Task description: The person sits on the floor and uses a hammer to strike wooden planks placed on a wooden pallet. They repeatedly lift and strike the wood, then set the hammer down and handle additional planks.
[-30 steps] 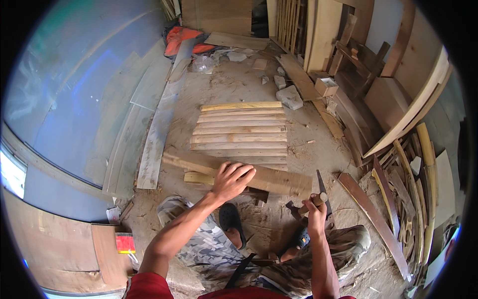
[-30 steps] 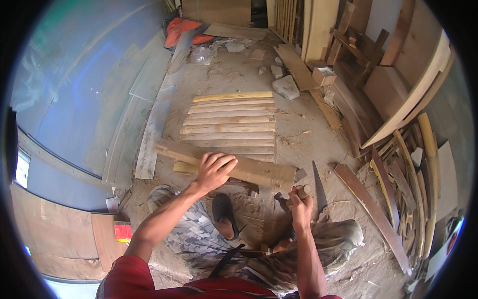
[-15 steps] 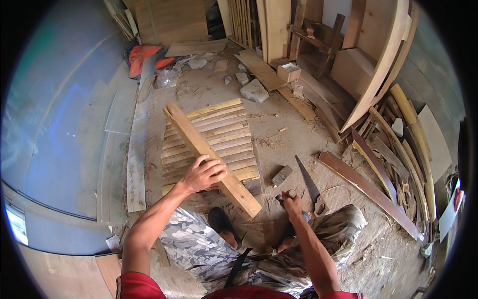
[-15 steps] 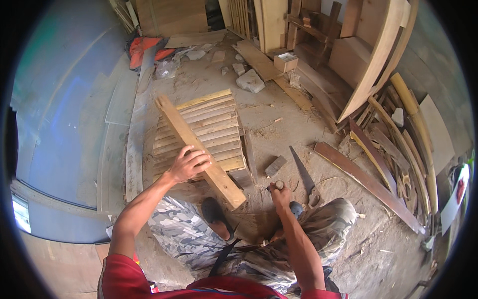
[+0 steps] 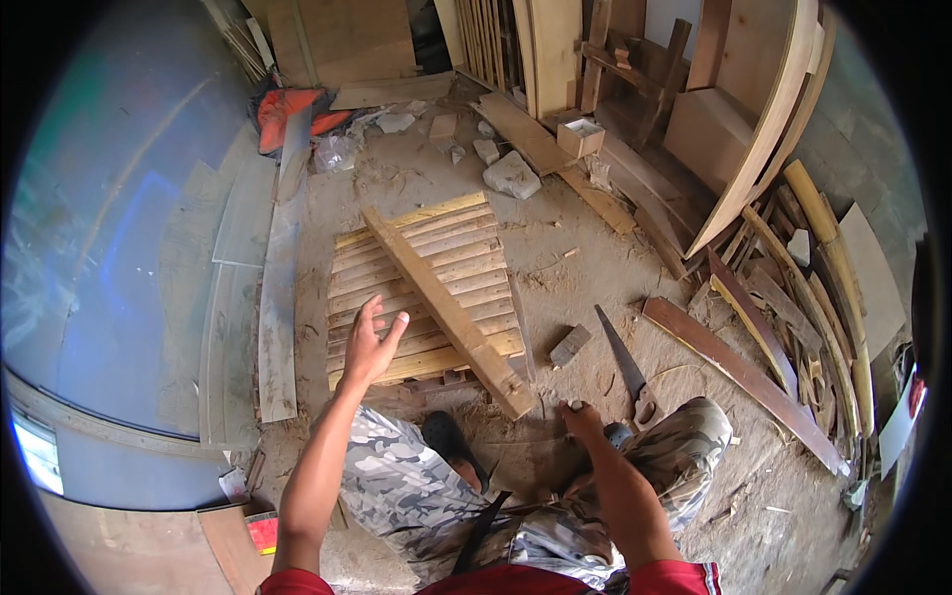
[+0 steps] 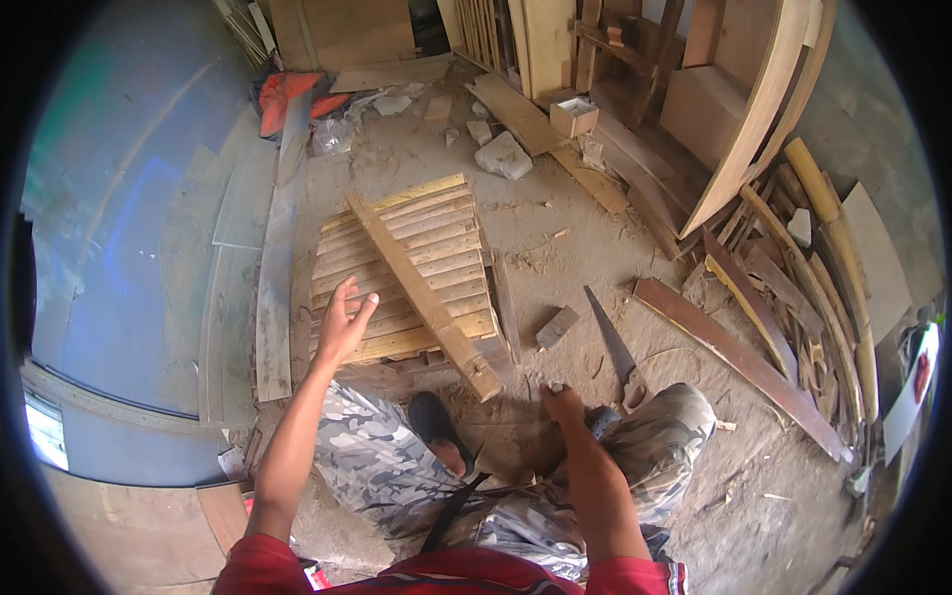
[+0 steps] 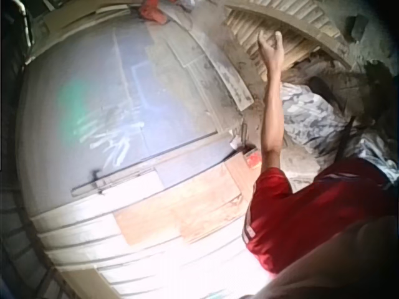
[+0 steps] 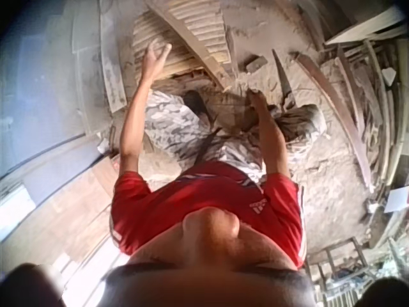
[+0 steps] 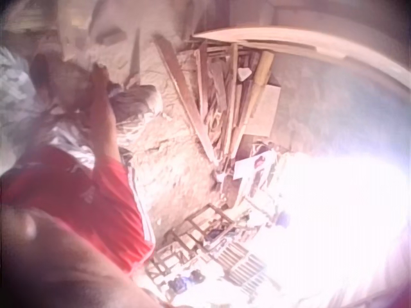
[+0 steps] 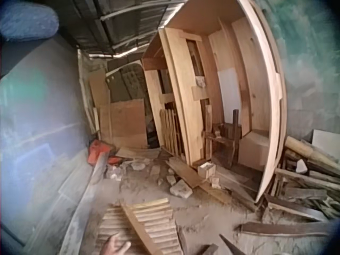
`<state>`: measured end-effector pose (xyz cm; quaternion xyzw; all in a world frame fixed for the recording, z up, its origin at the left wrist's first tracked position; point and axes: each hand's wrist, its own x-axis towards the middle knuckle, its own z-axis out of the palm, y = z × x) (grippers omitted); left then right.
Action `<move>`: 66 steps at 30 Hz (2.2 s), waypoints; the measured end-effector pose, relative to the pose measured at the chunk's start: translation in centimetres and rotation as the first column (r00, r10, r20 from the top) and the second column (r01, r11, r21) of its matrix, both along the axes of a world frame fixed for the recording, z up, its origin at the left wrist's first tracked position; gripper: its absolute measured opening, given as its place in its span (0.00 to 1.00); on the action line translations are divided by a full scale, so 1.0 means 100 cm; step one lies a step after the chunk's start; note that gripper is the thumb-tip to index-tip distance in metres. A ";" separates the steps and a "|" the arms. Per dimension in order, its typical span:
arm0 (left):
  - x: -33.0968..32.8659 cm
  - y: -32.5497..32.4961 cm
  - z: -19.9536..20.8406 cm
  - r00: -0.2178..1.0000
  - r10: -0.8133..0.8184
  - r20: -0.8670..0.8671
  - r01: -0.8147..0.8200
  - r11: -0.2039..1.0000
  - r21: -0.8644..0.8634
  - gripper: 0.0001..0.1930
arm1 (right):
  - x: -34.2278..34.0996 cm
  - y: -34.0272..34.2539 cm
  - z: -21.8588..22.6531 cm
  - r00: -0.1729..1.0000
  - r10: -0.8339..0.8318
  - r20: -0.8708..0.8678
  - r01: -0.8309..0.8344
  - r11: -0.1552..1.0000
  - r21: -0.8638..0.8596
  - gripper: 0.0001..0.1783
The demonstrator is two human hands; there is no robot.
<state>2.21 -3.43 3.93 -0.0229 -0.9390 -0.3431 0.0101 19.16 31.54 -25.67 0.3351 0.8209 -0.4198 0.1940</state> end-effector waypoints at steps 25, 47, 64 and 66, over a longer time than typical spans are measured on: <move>-0.009 0.057 -0.064 0.989 0.117 -0.088 -0.103 0.982 0.156 0.34 | 0.022 0.019 0.015 0.982 -0.108 -0.158 0.090 0.989 -0.119 0.30; -0.026 0.032 -0.079 0.953 0.094 -0.288 -0.032 0.977 0.211 0.30 | -0.014 0.014 0.136 0.900 0.058 -0.432 0.019 0.985 0.171 0.21; 0.027 0.106 -0.082 0.921 0.170 -0.349 -0.153 0.985 0.075 0.37 | -0.087 -0.041 0.379 0.410 -0.695 -0.590 0.158 0.692 -0.705 0.17; 0.033 0.113 -0.082 0.916 0.160 -0.368 -0.134 0.986 0.095 0.35 | -0.096 -0.064 0.398 0.440 -0.707 -0.554 0.086 0.647 -0.758 0.16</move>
